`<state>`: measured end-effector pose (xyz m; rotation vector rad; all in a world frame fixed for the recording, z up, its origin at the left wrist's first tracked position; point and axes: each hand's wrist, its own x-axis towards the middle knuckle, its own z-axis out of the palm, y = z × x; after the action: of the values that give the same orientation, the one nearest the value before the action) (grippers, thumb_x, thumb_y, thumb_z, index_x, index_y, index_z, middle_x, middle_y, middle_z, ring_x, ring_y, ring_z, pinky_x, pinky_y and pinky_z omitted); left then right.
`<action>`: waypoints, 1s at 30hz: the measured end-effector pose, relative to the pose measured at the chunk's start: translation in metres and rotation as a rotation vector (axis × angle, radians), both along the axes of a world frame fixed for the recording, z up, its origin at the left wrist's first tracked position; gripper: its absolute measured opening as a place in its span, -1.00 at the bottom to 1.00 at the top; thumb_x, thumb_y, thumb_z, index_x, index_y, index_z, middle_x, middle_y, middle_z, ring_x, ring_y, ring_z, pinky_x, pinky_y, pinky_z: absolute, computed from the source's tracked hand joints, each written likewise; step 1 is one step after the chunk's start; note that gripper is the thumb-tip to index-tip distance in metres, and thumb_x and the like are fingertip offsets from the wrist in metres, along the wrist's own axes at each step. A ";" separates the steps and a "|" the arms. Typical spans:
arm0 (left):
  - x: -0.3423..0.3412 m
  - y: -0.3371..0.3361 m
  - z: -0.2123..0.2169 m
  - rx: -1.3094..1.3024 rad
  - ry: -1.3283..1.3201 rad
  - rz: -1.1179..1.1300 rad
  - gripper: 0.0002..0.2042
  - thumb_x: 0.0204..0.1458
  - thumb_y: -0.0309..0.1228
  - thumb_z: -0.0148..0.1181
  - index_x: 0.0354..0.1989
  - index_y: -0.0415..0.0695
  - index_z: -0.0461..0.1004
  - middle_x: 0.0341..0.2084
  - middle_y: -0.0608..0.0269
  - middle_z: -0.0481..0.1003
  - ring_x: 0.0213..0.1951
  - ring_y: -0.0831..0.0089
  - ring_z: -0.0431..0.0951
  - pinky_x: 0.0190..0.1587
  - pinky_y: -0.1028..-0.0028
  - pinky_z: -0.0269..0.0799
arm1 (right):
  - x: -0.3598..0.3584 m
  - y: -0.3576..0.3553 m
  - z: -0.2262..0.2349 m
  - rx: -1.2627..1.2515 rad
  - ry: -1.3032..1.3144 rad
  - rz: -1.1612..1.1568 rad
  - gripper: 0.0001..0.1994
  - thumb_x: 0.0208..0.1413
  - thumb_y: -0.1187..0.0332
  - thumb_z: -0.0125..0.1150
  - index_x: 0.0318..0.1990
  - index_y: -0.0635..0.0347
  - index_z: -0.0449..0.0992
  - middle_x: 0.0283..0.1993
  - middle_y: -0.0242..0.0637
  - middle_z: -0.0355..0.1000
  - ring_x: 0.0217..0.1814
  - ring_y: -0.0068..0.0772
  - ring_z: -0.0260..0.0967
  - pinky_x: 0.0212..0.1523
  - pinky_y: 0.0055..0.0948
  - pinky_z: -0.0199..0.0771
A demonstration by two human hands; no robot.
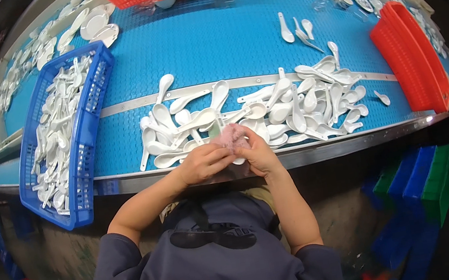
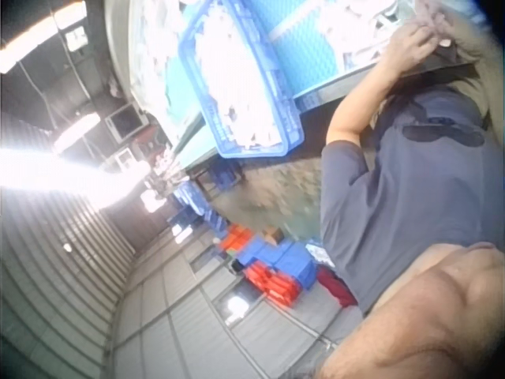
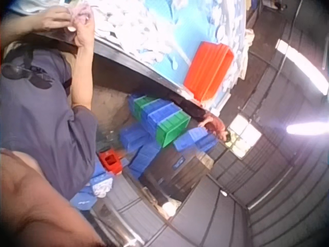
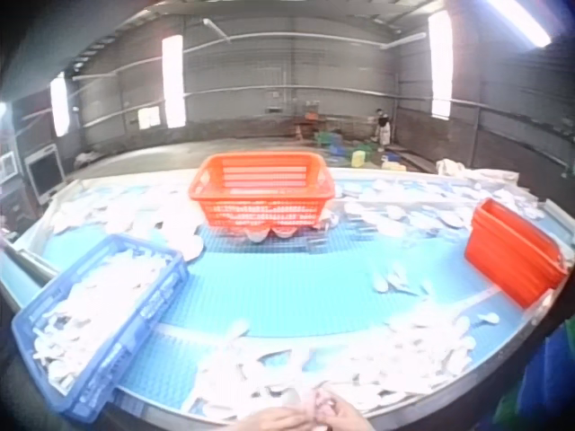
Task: Wiping white plastic spoons with a cloth and sorting them into baskets.
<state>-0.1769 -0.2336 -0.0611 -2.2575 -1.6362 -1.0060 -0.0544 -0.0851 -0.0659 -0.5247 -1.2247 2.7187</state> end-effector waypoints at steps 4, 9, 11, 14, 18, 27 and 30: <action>0.005 0.002 0.011 0.129 -0.446 0.404 -0.41 -0.19 -0.28 0.29 0.03 -0.24 0.21 -0.06 -0.01 0.21 -0.10 0.10 0.31 -0.16 0.35 0.35 | -0.005 0.000 -0.012 0.577 -0.058 -0.063 -0.61 -0.11 0.63 -0.03 -0.02 0.34 0.27 -0.15 -0.23 0.35 -0.11 -0.49 0.33 -0.11 -0.53 0.37; -0.007 0.023 0.008 -0.152 -1.321 0.381 -0.77 0.12 -0.37 -0.11 -0.30 -0.27 0.43 -0.45 0.25 0.42 -0.42 0.58 0.35 -0.35 0.54 0.30 | -0.016 -0.017 0.015 1.133 -0.081 0.067 -0.75 -0.11 0.56 0.05 -0.19 0.35 0.38 -0.34 -0.28 0.43 -0.31 -0.49 0.37 -0.28 -0.53 0.37; -0.002 0.026 0.013 -0.075 -1.221 0.463 -0.70 0.13 -0.36 -0.13 -0.54 -0.25 0.43 -0.59 0.31 0.40 -0.56 0.64 0.29 -0.49 0.60 0.24 | -0.019 -0.025 0.010 1.024 -0.028 0.001 -0.78 -0.11 0.52 0.07 -0.24 0.37 0.40 -0.38 -0.29 0.44 -0.40 -0.48 0.37 -0.37 -0.53 0.37; 0.000 0.023 0.028 0.041 -1.219 0.465 -0.69 0.13 -0.34 -0.11 -0.58 -0.24 0.40 -0.69 0.30 0.38 -0.59 0.59 0.31 -0.51 0.55 0.25 | -0.020 -0.030 0.017 0.295 -0.171 0.111 -0.74 -0.14 0.49 0.09 -0.24 0.43 0.40 -0.36 -0.25 0.42 -0.43 -0.51 0.36 -0.41 -0.56 0.38; -0.031 -0.003 0.027 0.423 -1.086 0.476 -0.77 0.12 -0.43 -0.16 -0.49 -0.24 0.40 -0.56 0.19 0.44 -0.50 0.47 0.41 -0.44 0.53 0.30 | -0.024 -0.024 0.036 0.127 -0.328 0.372 -0.75 -0.17 0.52 0.08 -0.24 0.38 0.41 -0.37 -0.28 0.41 -0.41 -0.52 0.38 -0.40 -0.55 0.42; -0.192 -0.206 0.099 0.148 0.371 2.172 -0.30 -0.17 -0.04 0.22 0.02 -0.35 0.21 -0.09 -0.17 0.31 -0.01 0.00 0.30 0.09 0.30 0.15 | 0.003 0.054 0.046 -0.097 -0.098 -0.064 -0.62 -0.05 0.36 -0.03 -0.06 0.36 0.27 -0.09 -0.13 0.34 -0.08 -0.26 0.33 -0.07 -0.31 0.36; -0.183 -0.144 0.060 0.018 -0.231 1.452 -0.43 -0.12 -0.16 0.21 0.03 -0.26 0.26 -0.09 -0.10 0.35 -0.03 0.12 0.35 0.04 0.34 0.22 | 0.012 0.081 0.046 -0.158 0.070 -0.167 -0.49 0.02 0.16 -0.09 0.05 0.36 0.17 0.06 -0.10 0.23 0.10 -0.17 0.18 0.10 -0.17 0.18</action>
<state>-0.3596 -0.3779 -0.0007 -0.4447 -2.5117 -0.7578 -0.0424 -0.0042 -0.0195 -0.5177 -0.9116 2.6797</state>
